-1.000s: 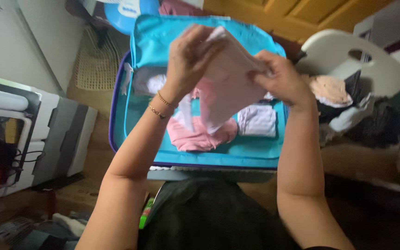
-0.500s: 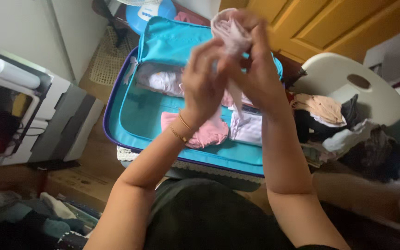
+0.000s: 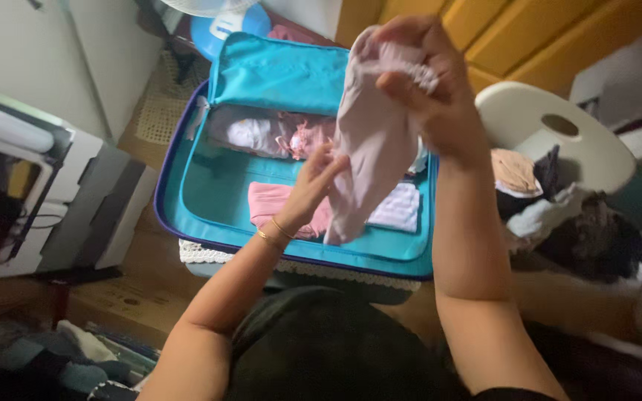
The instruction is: The person picks up clothing items from a chair and packs them into a suitcase by hand, folding several items before placing them into rows.
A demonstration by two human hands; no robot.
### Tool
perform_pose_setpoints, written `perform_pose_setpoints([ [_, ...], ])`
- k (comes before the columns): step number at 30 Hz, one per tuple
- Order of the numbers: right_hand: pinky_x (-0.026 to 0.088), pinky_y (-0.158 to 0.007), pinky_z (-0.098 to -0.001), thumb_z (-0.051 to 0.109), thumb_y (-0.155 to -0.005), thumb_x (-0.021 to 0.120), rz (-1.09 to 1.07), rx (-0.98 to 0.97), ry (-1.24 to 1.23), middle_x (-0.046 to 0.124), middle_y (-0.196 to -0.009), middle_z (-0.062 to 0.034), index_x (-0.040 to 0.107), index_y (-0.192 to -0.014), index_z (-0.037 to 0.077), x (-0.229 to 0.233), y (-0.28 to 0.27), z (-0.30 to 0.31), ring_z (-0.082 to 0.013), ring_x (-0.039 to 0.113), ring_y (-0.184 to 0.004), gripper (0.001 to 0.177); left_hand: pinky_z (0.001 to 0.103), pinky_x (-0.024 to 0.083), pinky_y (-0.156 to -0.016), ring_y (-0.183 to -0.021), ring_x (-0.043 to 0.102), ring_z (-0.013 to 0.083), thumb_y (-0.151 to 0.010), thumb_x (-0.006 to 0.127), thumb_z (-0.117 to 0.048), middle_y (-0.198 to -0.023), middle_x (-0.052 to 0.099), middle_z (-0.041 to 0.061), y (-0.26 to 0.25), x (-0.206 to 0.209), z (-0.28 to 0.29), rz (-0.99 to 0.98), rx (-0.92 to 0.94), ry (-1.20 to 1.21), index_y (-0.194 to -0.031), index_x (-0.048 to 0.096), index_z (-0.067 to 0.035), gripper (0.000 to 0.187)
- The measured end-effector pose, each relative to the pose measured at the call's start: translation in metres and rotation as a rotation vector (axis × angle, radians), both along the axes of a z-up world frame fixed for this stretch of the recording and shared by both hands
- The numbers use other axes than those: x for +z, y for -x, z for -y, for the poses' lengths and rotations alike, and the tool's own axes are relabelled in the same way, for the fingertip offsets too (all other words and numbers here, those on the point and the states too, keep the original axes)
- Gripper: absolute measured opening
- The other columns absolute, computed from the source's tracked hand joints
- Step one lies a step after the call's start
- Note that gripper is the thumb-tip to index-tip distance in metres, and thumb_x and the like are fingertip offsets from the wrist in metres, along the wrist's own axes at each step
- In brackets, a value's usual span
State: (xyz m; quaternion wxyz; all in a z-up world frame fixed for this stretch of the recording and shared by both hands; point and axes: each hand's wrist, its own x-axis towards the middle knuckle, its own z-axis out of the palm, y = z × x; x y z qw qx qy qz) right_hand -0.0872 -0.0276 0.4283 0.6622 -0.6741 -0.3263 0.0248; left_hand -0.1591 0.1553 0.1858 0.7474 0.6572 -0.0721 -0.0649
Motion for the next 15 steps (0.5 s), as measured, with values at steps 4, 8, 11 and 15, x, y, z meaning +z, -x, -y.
perform_pose_setpoints([
  [4, 0.053, -0.106, -0.0247, 0.02, -0.094, 0.087, -0.089, -0.017, -0.098, 0.069, -0.124, -0.0027, 0.057, -0.138, 0.011, 0.004, -0.002, 0.009, -0.0127, 0.065, -0.118, 0.054, 0.03, 0.059, -0.088, -0.115, 0.063, 0.0188, -0.086, 0.069, -0.029, -0.134, 0.062, 0.01, -0.014, 0.028, 0.014, -0.813, -0.319, 0.901, -0.155, 0.038, -0.004, 0.08],
  [8, 0.054, -0.109, -0.027, 0.013, -0.077, 0.083, -0.07, -0.139, 0.001, 0.064, -0.134, 0.0064, 0.056, -0.139, 0.013, 0.004, 0.001, 0.024, -0.0091, 0.064, -0.123, 0.067, 0.024, 0.039, -0.064, -0.086, 0.046, 0.0111, -0.101, 0.079, -0.003, -0.108, 0.047, 0.006, -0.033, 0.041, 0.0, -0.202, -0.156, 0.796, -0.171, 0.036, -0.014, 0.083],
  [11, 0.059, -0.104, -0.0327, 0.001, -0.085, 0.077, -0.181, -0.248, 0.084, 0.072, -0.119, -0.0014, 0.061, -0.13, 0.007, -0.014, -0.006, 0.039, -0.0149, 0.068, -0.112, 0.048, 0.021, 0.048, -0.107, -0.127, 0.056, 0.001, -0.093, 0.078, -0.01, -0.146, 0.056, -0.008, -0.061, 0.04, -0.029, 0.113, -0.173, 0.465, -0.154, 0.043, -0.009, 0.07],
  [15, 0.055, -0.077, -0.0342, 0.008, -0.1, 0.065, -0.26, -0.652, 0.196, 0.073, -0.115, -0.0014, 0.065, -0.132, 0.008, -0.062, -0.038, 0.046, -0.0167, 0.068, -0.098, 0.033, 0.028, 0.05, -0.072, -0.08, 0.056, 0.0094, -0.093, 0.082, -0.013, -0.096, 0.066, 0.001, -0.115, 0.038, -0.067, 0.28, -0.031, -0.131, -0.129, 0.07, -0.007, 0.038],
])
